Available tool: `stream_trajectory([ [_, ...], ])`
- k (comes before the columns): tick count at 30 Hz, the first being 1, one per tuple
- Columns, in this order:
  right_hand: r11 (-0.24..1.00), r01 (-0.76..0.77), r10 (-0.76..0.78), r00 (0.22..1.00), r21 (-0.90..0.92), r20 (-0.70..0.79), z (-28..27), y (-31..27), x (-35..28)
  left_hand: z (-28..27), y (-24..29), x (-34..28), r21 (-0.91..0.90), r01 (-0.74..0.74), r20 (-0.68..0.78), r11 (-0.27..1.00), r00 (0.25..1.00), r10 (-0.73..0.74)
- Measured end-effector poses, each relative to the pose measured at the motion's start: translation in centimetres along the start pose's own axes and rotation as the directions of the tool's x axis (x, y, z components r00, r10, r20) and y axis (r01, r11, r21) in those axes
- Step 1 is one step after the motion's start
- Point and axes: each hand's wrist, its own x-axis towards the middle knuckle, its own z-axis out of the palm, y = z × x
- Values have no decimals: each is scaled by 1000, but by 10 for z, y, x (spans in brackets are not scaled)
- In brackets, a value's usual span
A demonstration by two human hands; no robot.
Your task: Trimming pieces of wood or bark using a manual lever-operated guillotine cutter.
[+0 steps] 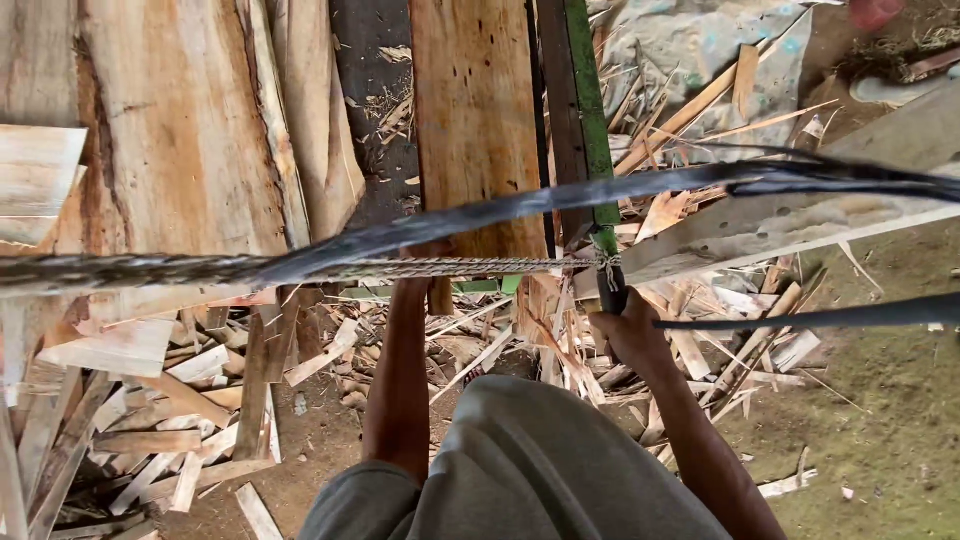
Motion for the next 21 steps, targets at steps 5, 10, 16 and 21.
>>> stream_trajectory([
  [5,994,89,-91,995,-62,-28,-3,2,5,-12,45,-82,-91,185,-44,979,981,-189],
  [10,982,123,-131,990,-142,-50,-2,10,7,-2,104,-174,147,263,-57,953,965,-258],
  [16,204,-177,-508,822,963,259,64,109,74,-39,47,-204,5,256,12,967,967,-256],
  [21,905,-26,-134,930,425,341,131,77,82,30,171,-212,274,593,-308,758,800,-515],
])
